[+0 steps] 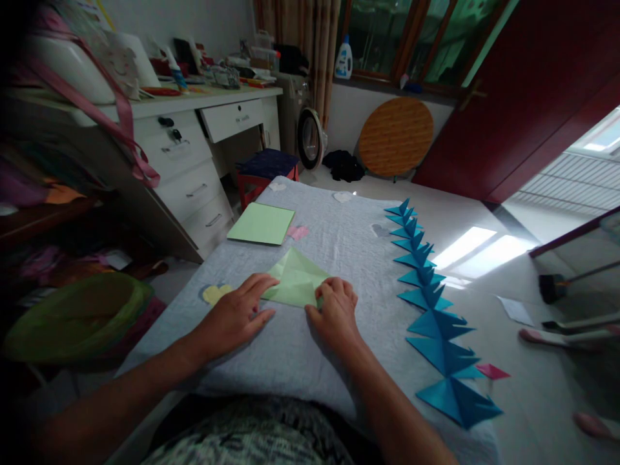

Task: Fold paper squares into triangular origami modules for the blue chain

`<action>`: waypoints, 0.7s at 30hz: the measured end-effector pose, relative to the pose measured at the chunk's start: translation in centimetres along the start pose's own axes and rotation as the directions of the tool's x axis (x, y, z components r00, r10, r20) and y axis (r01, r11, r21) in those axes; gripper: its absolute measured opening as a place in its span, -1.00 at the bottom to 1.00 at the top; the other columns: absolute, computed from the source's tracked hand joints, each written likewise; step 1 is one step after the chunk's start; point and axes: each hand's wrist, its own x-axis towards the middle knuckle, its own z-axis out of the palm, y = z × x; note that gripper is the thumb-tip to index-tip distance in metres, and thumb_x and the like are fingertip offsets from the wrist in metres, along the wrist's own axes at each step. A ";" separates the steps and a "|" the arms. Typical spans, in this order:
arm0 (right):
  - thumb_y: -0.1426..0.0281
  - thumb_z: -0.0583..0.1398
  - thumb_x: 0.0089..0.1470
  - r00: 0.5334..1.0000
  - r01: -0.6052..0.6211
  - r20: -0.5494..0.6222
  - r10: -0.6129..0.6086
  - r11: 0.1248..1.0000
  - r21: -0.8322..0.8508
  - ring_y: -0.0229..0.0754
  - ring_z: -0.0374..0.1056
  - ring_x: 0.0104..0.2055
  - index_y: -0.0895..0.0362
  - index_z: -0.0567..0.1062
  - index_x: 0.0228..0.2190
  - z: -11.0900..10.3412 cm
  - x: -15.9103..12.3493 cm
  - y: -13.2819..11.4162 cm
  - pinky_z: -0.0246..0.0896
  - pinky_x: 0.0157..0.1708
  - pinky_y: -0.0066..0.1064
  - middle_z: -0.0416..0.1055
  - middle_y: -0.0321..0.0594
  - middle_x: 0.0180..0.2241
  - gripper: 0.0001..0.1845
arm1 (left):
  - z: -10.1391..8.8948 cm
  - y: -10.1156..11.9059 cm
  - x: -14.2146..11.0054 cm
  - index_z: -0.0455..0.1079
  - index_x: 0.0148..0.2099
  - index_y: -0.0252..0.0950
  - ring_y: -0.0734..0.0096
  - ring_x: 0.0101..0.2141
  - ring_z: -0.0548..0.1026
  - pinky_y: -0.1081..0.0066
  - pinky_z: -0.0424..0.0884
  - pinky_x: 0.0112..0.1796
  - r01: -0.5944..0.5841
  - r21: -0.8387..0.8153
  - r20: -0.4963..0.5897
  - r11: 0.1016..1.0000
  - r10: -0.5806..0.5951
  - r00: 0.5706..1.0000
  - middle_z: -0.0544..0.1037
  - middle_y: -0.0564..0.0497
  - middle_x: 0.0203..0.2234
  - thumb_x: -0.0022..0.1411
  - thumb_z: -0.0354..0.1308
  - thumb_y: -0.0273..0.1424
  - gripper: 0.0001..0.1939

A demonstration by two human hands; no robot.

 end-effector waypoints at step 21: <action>0.45 0.19 0.16 0.892 0.359 -0.221 -0.395 0.914 -0.188 0.13 -0.07 0.40 -0.09 0.60 -0.22 -2.8 -1.6 2.0 -0.29 0.33 0.19 0.32 -0.27 0.22 -0.77 | -1.0 -1.5 3.7 0.39 -0.33 -0.27 0.29 0.02 0.51 0.21 0.44 0.07 -0.064 -0.531 0.013 0.845 0.084 0.996 0.54 -0.11 -0.03 0.13 0.02 -0.65 -0.79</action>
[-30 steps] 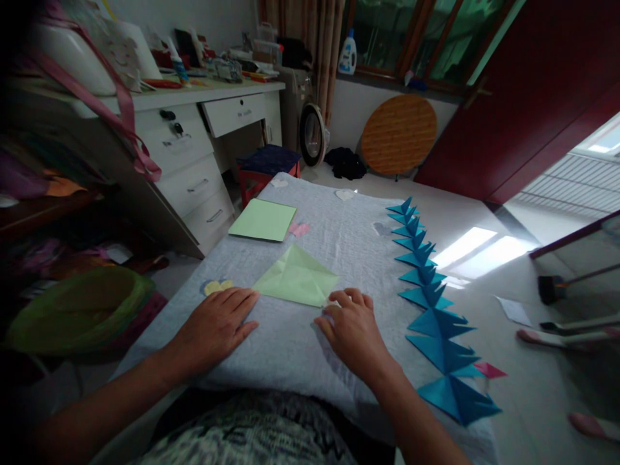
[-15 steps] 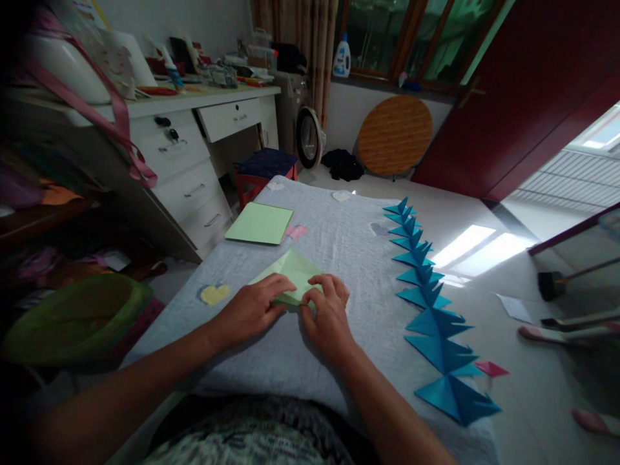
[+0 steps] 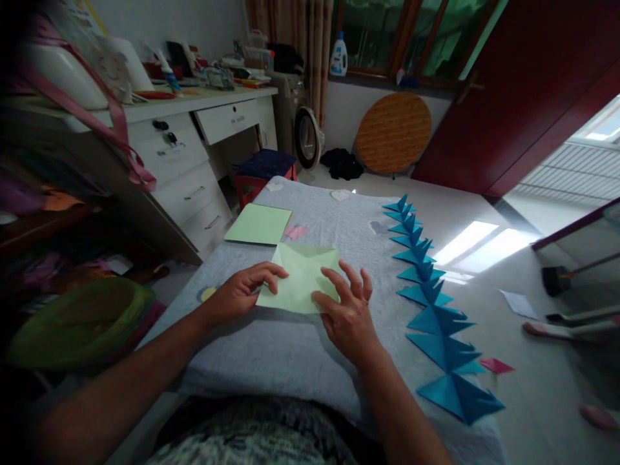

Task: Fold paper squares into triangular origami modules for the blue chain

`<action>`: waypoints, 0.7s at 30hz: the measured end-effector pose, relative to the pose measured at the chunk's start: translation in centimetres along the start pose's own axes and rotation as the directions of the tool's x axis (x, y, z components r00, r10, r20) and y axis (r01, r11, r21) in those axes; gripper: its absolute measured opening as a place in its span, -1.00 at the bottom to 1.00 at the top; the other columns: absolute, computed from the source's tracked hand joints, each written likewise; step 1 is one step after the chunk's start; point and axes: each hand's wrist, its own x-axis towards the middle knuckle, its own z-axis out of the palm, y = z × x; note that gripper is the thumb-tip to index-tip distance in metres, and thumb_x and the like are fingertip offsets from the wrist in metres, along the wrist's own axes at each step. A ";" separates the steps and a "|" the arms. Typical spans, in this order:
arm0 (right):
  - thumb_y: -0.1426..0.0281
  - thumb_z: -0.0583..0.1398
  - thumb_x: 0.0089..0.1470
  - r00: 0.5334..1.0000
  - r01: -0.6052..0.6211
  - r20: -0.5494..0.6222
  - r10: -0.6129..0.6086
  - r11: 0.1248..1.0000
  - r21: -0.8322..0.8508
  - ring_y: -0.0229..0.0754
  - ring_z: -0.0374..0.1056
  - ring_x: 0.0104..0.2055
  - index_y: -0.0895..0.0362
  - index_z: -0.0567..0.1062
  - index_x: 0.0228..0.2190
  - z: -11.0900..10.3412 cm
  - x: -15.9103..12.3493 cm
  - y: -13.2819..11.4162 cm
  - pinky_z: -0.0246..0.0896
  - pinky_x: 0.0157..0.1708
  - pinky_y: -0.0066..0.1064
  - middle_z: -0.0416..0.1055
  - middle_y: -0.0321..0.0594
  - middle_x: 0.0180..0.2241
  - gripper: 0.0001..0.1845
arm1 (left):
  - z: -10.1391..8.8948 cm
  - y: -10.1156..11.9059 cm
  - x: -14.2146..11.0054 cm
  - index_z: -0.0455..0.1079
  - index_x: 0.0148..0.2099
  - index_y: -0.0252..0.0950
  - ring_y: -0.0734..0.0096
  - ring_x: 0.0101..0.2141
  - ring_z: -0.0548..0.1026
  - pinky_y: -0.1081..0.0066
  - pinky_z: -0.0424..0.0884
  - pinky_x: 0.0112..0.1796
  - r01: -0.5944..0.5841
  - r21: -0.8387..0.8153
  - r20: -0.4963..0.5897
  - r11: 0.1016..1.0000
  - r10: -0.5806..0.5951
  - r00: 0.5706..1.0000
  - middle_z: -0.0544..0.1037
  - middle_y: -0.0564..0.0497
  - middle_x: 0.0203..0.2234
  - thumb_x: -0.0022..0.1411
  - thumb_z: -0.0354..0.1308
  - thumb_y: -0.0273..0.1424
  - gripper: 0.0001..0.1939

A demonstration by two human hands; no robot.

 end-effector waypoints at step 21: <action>0.48 0.13 0.28 0.961 0.265 0.022 -0.277 0.937 0.227 -0.02 0.44 -0.01 0.13 0.53 -0.12 2.7 0.2 -1.9 0.25 0.02 -0.10 0.58 -0.09 -0.10 -0.80 | 1.8 -1.6 -4.5 0.50 -0.25 -0.25 0.37 -0.37 0.45 0.35 0.29 -0.34 -0.128 0.731 0.010 0.670 0.176 0.984 0.53 0.03 -0.32 0.30 0.12 -0.59 -0.82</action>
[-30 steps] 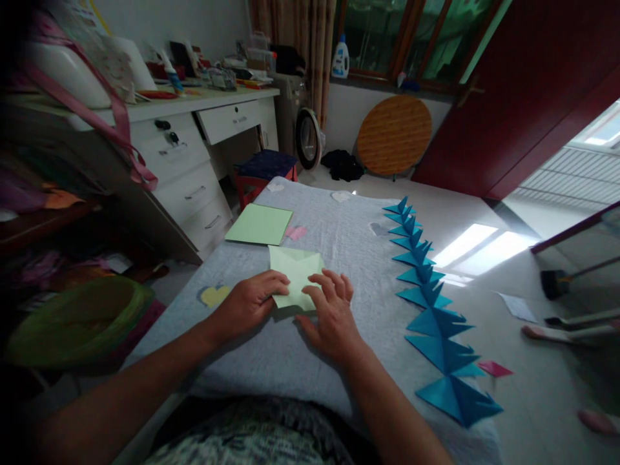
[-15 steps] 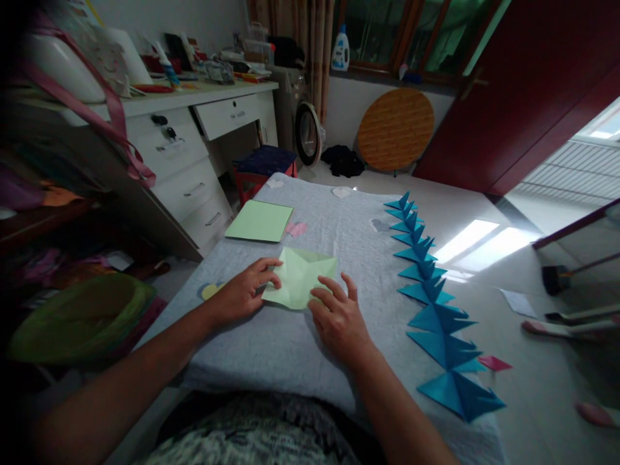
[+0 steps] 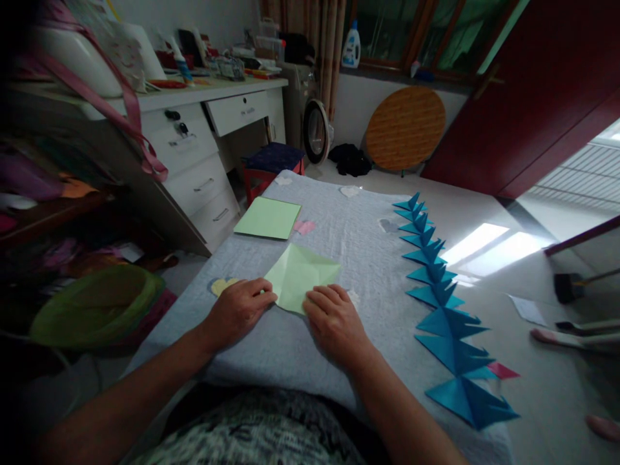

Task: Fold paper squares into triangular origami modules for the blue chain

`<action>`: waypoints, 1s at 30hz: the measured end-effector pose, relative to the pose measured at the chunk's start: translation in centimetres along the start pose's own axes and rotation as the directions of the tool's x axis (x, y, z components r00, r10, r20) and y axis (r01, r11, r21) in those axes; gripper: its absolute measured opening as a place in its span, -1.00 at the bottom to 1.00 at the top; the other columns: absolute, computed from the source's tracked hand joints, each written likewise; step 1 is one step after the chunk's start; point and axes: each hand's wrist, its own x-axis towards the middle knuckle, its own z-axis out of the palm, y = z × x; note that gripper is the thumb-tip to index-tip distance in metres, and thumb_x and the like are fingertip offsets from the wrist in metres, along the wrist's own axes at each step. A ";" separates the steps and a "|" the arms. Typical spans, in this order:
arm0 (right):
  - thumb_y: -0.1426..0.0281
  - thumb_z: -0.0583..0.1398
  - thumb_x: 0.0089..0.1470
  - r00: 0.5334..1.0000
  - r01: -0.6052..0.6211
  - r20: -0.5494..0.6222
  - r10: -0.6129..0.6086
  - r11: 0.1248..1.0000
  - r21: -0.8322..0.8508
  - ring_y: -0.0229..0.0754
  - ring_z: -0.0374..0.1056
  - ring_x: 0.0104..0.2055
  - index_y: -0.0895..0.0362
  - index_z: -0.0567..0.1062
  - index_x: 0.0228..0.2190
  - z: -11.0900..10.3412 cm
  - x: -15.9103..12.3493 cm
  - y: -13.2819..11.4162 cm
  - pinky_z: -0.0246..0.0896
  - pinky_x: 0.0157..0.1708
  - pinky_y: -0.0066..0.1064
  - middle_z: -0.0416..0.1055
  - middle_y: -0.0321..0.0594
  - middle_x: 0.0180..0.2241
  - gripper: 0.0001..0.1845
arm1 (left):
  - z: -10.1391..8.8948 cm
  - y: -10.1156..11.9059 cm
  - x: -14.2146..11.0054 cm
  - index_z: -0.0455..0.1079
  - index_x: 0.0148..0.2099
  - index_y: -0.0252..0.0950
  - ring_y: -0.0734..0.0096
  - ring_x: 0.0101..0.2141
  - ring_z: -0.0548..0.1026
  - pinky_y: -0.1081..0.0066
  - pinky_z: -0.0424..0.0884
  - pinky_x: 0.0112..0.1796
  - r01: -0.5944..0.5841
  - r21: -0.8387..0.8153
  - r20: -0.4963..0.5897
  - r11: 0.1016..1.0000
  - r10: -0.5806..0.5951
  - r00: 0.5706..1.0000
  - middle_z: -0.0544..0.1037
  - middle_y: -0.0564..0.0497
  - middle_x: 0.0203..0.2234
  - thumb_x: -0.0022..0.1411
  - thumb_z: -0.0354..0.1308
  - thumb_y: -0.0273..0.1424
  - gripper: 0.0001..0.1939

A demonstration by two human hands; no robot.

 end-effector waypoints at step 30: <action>0.37 0.18 0.17 0.823 -0.551 0.137 0.551 0.833 -0.039 -0.07 0.26 -0.28 0.09 0.37 -0.57 1.9 2.3 1.7 0.14 -0.21 -0.24 0.38 -0.14 -0.38 -0.72 | -0.6 -0.6 0.1 0.37 -0.25 -0.30 0.24 -0.21 0.45 0.24 0.38 -0.10 0.454 -0.203 0.205 0.868 -0.415 0.886 0.41 -0.06 -0.25 0.40 -0.04 -0.43 -0.80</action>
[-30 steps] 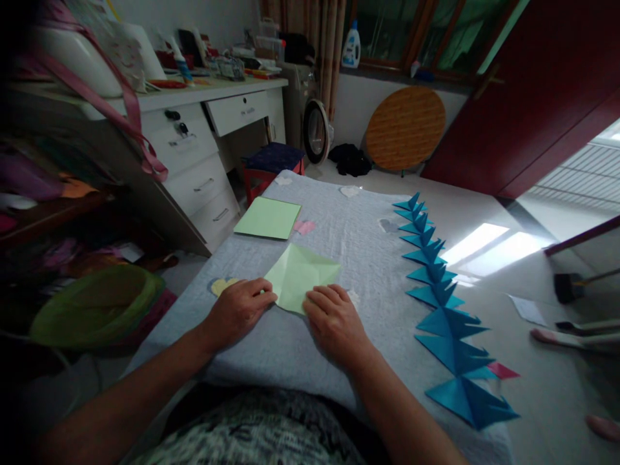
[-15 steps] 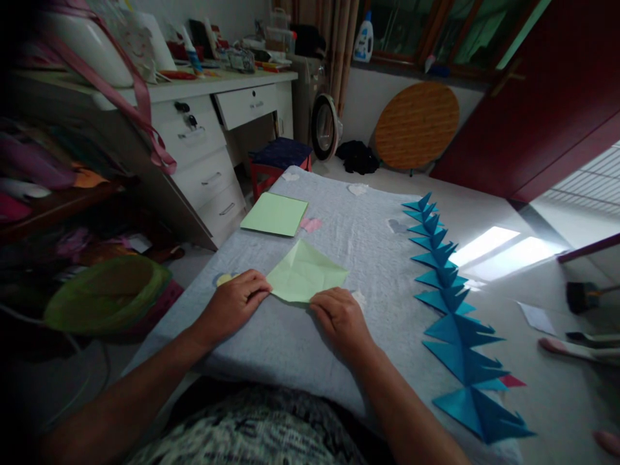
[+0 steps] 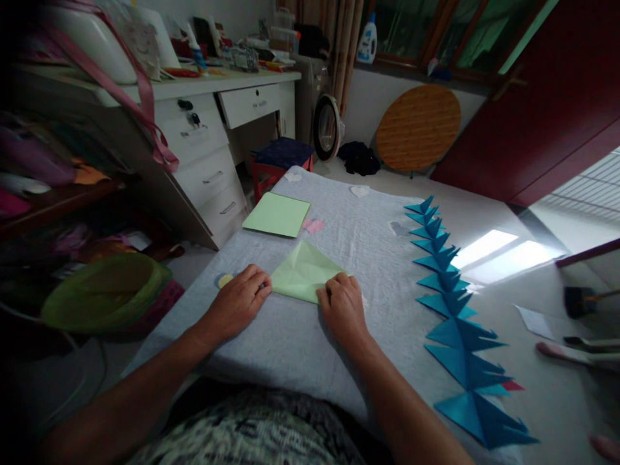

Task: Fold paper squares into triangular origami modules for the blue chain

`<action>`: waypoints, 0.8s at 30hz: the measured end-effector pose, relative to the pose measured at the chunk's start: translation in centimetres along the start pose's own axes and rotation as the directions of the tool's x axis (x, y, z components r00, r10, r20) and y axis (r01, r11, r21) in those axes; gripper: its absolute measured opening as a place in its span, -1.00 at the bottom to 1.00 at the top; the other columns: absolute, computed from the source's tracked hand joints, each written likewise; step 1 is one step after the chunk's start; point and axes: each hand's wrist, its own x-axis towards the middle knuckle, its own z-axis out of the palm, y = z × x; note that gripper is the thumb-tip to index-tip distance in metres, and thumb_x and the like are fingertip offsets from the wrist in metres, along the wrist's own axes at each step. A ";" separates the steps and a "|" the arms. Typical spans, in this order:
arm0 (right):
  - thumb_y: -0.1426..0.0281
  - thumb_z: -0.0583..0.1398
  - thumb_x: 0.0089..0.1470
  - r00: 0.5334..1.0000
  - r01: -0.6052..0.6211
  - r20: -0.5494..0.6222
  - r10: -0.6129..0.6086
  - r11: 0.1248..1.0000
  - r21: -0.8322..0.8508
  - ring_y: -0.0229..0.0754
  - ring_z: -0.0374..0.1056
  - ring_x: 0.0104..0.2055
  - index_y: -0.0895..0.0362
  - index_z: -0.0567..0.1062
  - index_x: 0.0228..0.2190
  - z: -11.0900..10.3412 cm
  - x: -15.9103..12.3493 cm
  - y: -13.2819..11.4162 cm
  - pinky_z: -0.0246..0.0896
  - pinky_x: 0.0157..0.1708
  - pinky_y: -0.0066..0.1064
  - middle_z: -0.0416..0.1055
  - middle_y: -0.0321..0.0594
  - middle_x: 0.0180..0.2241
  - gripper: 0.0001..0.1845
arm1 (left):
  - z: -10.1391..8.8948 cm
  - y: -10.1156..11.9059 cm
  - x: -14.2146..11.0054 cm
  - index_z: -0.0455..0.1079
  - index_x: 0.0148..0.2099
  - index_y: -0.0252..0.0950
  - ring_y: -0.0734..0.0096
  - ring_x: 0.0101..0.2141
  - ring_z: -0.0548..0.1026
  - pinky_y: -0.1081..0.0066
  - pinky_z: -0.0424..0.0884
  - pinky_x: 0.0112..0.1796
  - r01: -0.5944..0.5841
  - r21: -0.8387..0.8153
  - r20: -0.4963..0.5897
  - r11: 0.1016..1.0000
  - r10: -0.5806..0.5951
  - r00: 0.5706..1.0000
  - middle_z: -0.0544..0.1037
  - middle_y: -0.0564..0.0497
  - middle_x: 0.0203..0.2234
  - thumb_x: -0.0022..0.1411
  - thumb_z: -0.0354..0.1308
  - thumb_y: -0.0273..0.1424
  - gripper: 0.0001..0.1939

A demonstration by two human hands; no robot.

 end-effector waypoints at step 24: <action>0.35 0.22 0.16 0.996 -0.061 -0.057 0.062 0.998 0.031 -0.08 0.26 -0.31 0.07 0.40 -0.58 0.7 0.7 1.0 0.13 -0.23 -0.22 0.37 -0.18 -0.42 -0.71 | 2.6 1.5 -1.1 0.40 0.14 -0.43 0.18 0.09 0.50 0.20 0.45 0.11 -0.532 0.220 -0.046 0.818 0.553 0.832 0.54 -0.20 0.08 0.42 -0.01 -0.48 -0.68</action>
